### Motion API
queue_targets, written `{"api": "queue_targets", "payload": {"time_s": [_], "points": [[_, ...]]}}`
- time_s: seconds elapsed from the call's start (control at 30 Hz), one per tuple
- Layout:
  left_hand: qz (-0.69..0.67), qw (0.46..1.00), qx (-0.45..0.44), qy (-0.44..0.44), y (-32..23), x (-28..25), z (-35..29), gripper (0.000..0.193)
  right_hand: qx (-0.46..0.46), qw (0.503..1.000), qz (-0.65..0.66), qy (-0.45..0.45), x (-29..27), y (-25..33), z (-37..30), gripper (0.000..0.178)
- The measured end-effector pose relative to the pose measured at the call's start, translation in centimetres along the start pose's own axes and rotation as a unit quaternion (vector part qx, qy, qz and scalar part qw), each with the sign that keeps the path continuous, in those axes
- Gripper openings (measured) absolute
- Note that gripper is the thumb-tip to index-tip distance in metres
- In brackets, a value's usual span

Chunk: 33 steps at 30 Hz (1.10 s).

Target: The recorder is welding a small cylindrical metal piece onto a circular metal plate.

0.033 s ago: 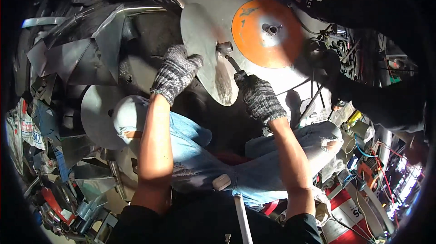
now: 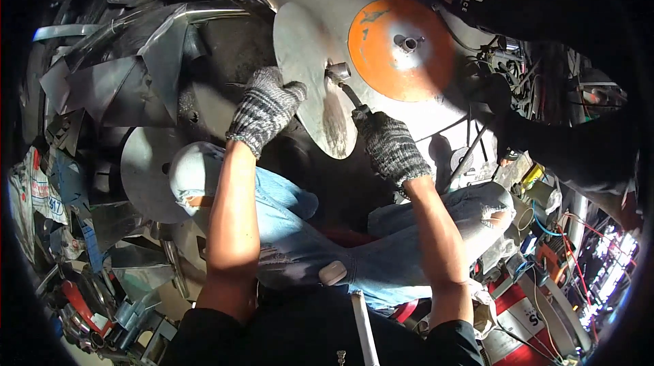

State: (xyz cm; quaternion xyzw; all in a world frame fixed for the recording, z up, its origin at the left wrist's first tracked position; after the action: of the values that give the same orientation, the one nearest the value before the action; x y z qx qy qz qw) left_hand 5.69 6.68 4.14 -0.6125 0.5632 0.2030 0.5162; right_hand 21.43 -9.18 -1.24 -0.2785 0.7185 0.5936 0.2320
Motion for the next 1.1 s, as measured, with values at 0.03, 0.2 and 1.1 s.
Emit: {"api": "queue_targets", "payload": {"time_s": [0.03, 0.2, 1.1], "points": [[-0.001, 1.0, -0.002, 0.0, 0.4, 0.2, 0.1, 0.058, 0.059, 0.998, 0.036, 0.012, 0.2, -1.0, 0.0, 0.029], [0.015, 0.999, 0.04, -0.016, -1.1, -0.1, -0.3, 0.052, -0.042, 0.997, -0.064, -0.003, -0.1, 0.8, -0.2, 0.031], [0.014, 0.998, 0.052, -0.04, -0.4, 0.0, 0.1, 0.041, 0.007, 0.997, -0.038, 0.061, 0.5, 0.7, 1.1, 0.056]]}}
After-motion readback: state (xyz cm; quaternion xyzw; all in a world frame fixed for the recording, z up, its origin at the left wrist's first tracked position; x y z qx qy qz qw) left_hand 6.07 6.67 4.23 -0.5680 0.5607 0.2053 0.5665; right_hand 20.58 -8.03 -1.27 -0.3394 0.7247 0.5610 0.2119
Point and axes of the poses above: each hand's wrist, its own z-axis towards the middle knuckle, its own x-axis out of the palm, y = z × x, the point moved 9 cm from there along z, towards the middle knuckle, and after that the axes turned 13 degrees about z, right-handed, at the moved point
